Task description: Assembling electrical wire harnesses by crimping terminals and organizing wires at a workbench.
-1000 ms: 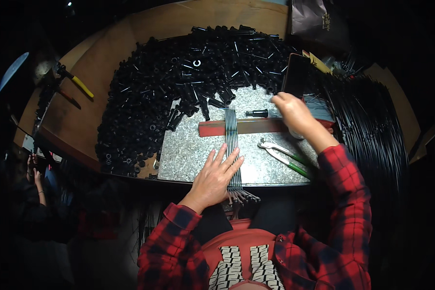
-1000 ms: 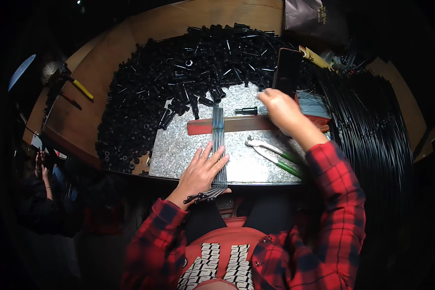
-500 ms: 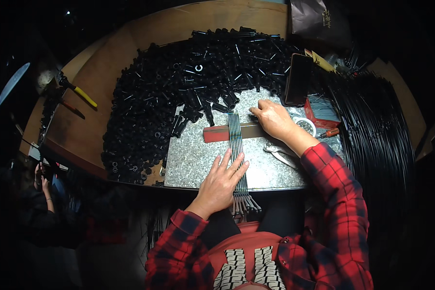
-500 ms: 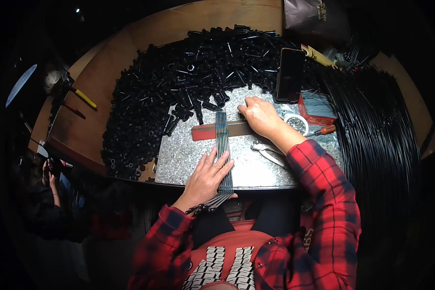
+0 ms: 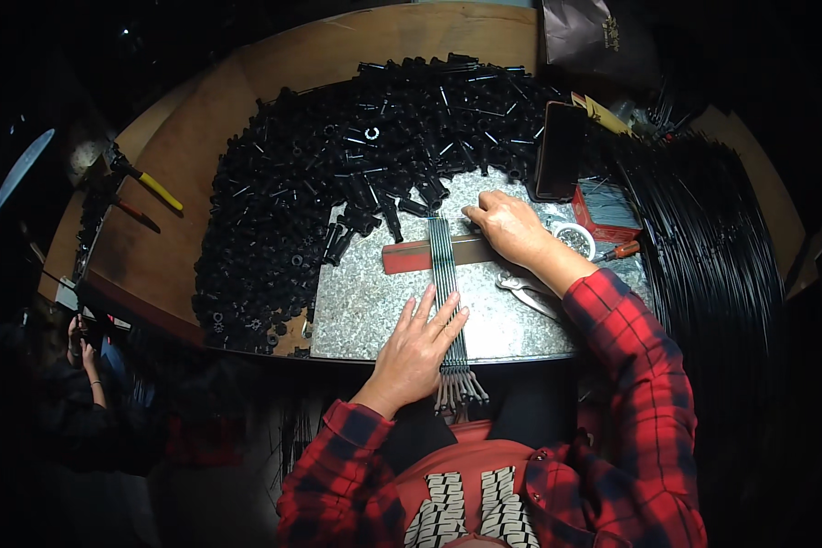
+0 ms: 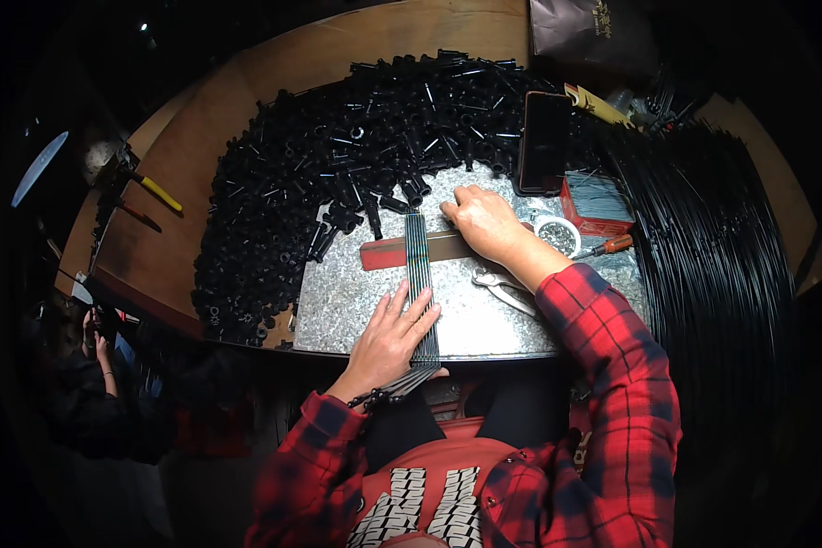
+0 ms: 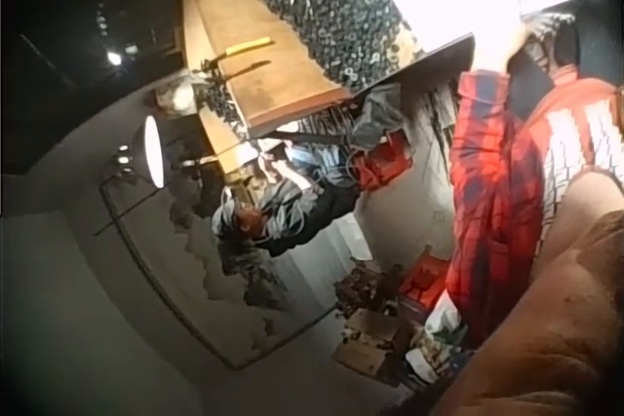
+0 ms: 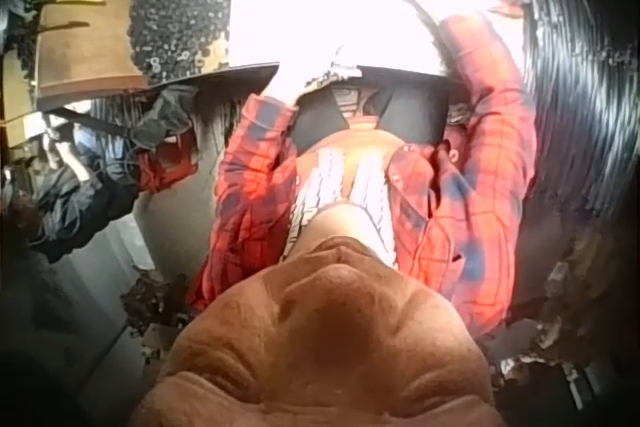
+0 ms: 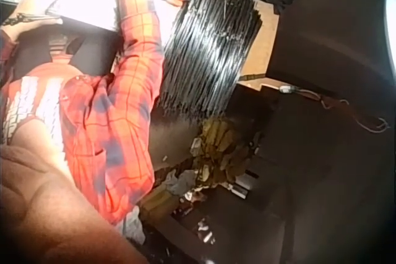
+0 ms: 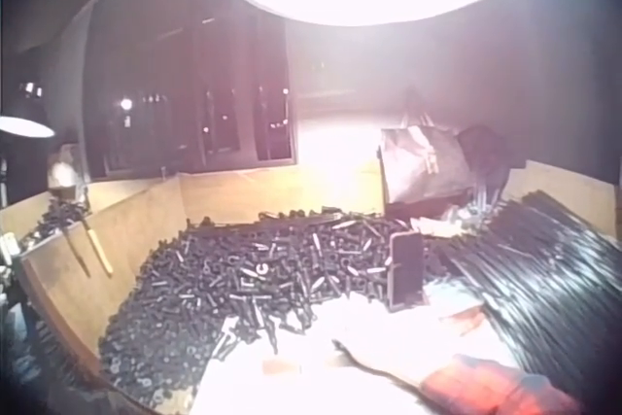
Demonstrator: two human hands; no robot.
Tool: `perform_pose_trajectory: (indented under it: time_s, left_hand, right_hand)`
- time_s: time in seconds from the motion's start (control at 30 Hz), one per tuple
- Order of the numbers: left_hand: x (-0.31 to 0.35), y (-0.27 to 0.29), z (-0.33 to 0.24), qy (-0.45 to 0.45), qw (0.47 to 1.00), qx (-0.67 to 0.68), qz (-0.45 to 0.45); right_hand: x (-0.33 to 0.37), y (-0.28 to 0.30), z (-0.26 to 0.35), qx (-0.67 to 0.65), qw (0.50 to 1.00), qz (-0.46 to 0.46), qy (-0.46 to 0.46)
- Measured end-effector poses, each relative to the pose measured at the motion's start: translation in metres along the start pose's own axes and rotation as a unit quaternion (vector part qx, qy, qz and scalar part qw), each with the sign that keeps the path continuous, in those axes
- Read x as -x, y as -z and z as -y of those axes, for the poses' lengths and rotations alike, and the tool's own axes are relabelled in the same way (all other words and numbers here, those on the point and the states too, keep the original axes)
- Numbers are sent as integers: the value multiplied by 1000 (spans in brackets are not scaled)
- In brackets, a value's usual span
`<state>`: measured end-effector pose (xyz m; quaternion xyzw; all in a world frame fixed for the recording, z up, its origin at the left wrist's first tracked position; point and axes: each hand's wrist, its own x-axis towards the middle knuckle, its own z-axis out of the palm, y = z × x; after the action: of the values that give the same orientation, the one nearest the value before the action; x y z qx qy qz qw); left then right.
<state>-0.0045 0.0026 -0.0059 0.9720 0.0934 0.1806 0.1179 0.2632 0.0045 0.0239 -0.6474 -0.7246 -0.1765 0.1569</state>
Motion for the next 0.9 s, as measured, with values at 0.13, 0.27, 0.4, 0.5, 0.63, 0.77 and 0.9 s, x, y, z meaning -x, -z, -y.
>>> perform_pose_trajectory:
  time_s: [0.13, 0.27, 0.4, 0.5, 0.63, 0.77, 0.9]
  left_hand:
    - [-1, 2, -1, -1, 1000, -7, 6]
    - [-1, 2, -2, 3, 1000, 1, 9]
    - [-1, 4, -2, 2, 1000, -8, 14]
    - [-2, 4, -3, -1, 1000, 6, 7]
    - [-2, 5, -3, -2, 1000, -1, 5]
    - [-1, 3, -2, -3, 1000, -9, 8]
    - [-2, 5, -4, 3, 1000, 12, 5]
  right_hand:
    - [0, 0, 0, 3, 1000, -3, 2]
    - [0, 0, 0, -2, 1000, -7, -2]
    - [-1, -1, 1, 1, 1000, -4, 0]
    - [-2, -2, 0, 4, 1000, -4, 6]
    - [-6, -2, 2, 7, 1000, -8, 17]
    - [-6, -2, 2, 20, 999, -25, 32]
    - [-8, -3, 1, 18, 999, -25, 34]
